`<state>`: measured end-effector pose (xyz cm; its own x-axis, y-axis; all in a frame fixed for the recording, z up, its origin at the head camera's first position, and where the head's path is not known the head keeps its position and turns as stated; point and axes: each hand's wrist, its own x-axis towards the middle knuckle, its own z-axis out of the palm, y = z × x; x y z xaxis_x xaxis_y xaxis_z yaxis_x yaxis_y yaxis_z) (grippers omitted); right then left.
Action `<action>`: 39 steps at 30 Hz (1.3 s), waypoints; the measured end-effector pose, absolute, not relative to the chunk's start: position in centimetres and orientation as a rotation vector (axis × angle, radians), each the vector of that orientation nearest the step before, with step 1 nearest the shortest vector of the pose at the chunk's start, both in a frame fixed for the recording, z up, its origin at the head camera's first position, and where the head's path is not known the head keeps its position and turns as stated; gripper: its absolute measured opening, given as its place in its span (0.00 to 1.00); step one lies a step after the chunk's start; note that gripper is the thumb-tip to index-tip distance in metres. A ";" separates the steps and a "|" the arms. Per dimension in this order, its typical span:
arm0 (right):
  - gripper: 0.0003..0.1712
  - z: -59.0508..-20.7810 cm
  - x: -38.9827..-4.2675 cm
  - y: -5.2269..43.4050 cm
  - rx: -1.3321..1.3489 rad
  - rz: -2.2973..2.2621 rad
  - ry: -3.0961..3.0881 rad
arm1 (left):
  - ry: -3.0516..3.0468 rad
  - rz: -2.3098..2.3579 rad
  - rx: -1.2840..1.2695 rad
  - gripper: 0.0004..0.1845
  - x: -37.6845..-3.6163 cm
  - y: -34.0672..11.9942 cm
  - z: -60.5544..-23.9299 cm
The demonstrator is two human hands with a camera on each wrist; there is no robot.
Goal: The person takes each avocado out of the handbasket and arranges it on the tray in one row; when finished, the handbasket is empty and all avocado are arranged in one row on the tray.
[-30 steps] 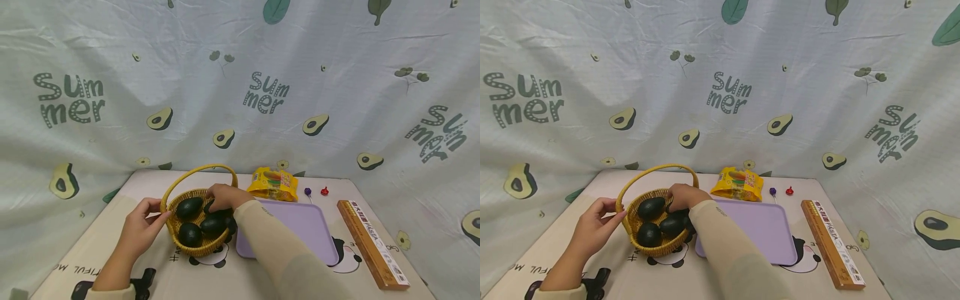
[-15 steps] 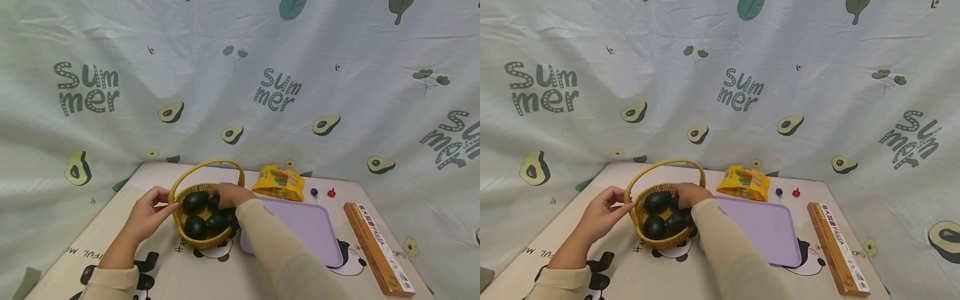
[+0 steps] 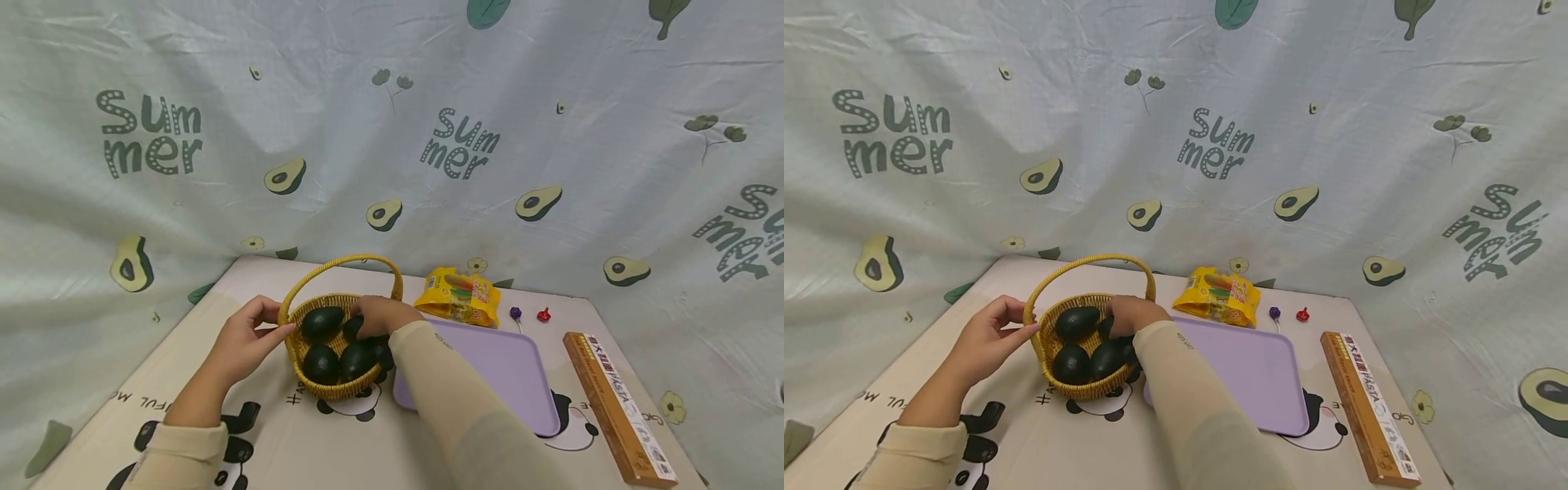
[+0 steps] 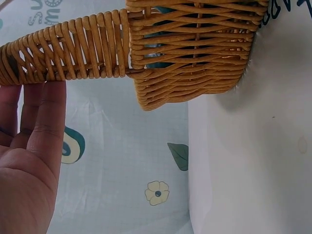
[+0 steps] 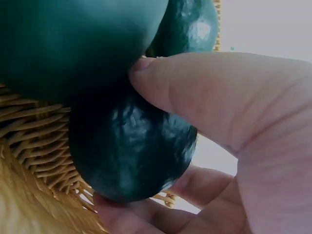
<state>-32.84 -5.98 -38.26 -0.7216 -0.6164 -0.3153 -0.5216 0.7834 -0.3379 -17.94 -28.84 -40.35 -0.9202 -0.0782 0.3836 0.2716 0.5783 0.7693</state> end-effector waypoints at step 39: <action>0.30 -35.1 -32.3 -0.7 -1.156 -0.944 2.268 | -2.412 -1.248 -0.137 0.16 -17.8 -28.3 -40.6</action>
